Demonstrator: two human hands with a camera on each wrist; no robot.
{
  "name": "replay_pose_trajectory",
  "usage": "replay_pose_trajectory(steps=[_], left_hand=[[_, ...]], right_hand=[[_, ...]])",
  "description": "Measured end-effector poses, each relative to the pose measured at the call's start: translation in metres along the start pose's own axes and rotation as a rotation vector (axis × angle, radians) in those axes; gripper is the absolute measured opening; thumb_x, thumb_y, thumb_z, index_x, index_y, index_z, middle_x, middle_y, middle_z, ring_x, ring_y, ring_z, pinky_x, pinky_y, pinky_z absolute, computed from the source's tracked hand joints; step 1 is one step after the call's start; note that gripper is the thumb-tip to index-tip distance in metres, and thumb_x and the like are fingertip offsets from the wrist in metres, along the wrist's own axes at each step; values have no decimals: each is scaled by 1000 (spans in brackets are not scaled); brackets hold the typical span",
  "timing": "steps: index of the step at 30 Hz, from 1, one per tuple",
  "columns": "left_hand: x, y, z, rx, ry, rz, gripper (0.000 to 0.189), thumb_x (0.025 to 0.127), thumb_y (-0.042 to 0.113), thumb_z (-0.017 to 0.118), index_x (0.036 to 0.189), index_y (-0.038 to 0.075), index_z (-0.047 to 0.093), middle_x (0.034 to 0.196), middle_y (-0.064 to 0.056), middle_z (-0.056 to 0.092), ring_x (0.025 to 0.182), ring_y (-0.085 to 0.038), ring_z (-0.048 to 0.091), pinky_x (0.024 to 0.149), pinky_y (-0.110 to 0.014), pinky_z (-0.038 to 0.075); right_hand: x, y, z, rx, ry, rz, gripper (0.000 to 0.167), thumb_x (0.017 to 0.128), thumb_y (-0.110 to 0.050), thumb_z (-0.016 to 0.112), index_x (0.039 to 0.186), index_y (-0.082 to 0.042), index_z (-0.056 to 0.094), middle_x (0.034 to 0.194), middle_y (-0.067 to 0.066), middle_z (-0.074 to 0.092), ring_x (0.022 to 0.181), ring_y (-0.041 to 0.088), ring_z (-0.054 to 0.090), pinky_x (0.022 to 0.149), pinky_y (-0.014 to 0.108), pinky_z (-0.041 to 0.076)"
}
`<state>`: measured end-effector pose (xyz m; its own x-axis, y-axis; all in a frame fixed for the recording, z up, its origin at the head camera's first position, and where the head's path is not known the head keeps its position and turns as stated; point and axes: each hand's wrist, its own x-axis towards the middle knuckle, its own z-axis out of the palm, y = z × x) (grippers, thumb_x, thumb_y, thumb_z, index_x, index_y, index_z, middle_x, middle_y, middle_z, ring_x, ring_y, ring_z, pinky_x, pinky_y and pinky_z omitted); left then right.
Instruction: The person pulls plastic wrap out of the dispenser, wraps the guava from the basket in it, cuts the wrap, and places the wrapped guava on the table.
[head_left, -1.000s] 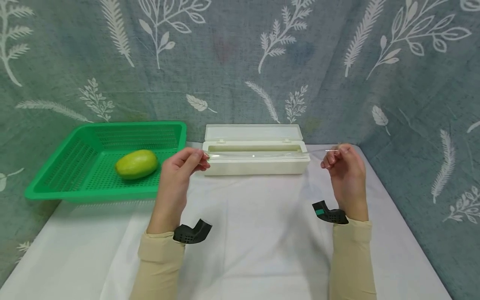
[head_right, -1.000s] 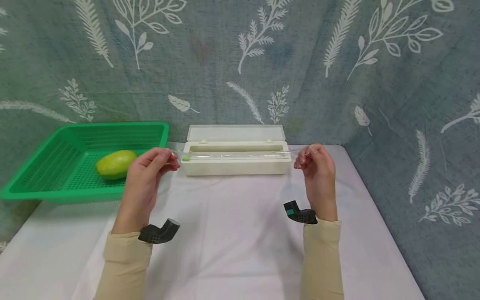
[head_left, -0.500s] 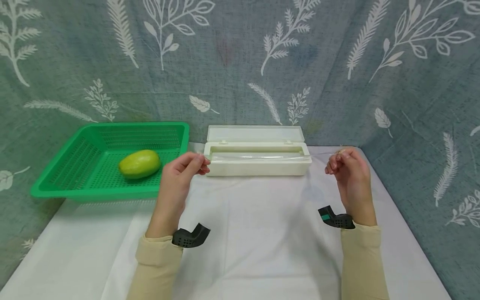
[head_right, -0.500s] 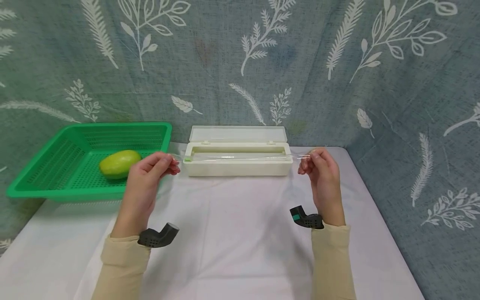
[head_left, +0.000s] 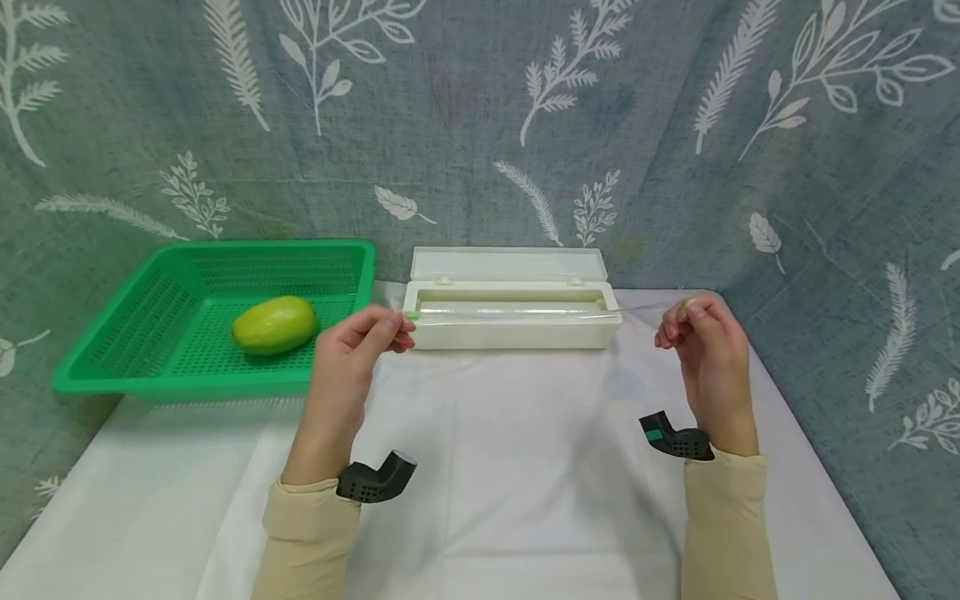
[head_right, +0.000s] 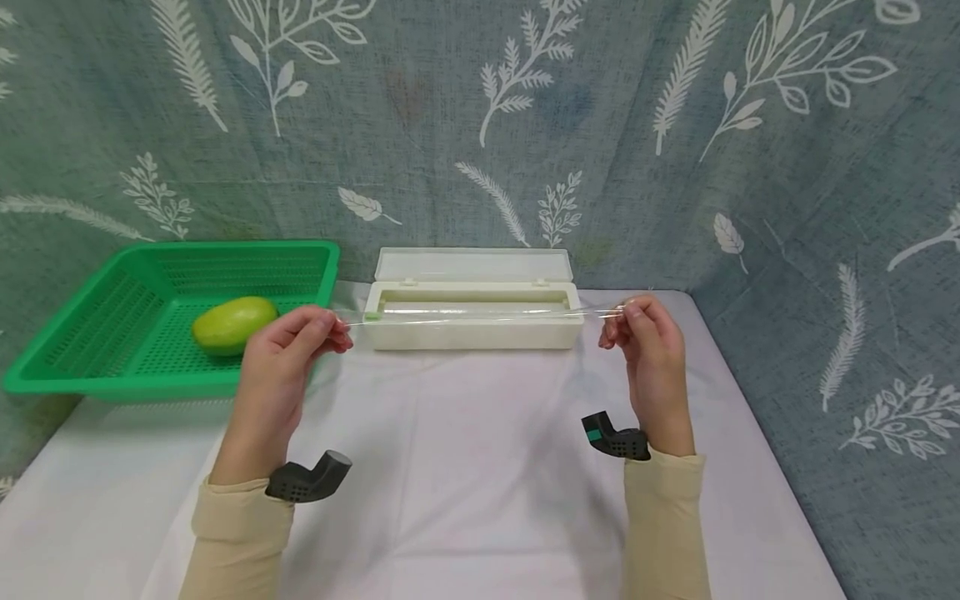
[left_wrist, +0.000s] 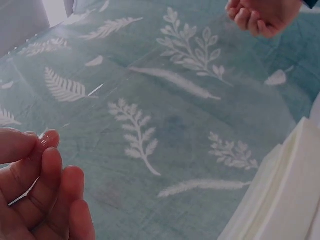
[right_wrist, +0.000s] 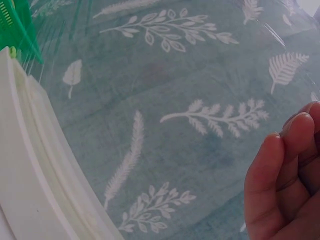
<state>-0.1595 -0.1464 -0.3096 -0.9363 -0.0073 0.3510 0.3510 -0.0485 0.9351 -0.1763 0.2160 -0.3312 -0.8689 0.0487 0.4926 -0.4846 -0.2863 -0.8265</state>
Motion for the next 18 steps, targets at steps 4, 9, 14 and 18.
replay_pose_trajectory(steps=[4,9,14,18], left_hand=[[-1,0,0,12,-13,14,19,88,18,57,84,0,62,83,-8,60,76,-25,55,74,-30,46],[-6,0,-3,27,-20,11,19,88,17,56,84,-1,62,82,-8,60,75,-24,55,74,-28,46],[-9,1,-1,36,-22,-1,21,89,18,55,86,-2,62,82,-9,60,76,-24,55,73,-28,45],[-8,2,3,22,-16,35,20,90,16,54,86,-3,62,82,-10,59,75,-25,54,72,-28,45]], right_hand=[[-2,-1,0,1,-4,4,17,94,-9,41,85,5,45,73,14,41,68,26,41,65,33,42],[-4,0,2,-4,-15,27,18,95,-10,41,86,4,46,73,13,42,69,26,41,66,32,43],[-5,-1,1,-2,-13,22,18,95,-10,40,83,4,45,72,14,41,68,26,41,65,32,43],[-3,-4,0,25,-10,4,18,95,-9,39,83,4,45,72,13,41,68,26,41,65,33,42]])
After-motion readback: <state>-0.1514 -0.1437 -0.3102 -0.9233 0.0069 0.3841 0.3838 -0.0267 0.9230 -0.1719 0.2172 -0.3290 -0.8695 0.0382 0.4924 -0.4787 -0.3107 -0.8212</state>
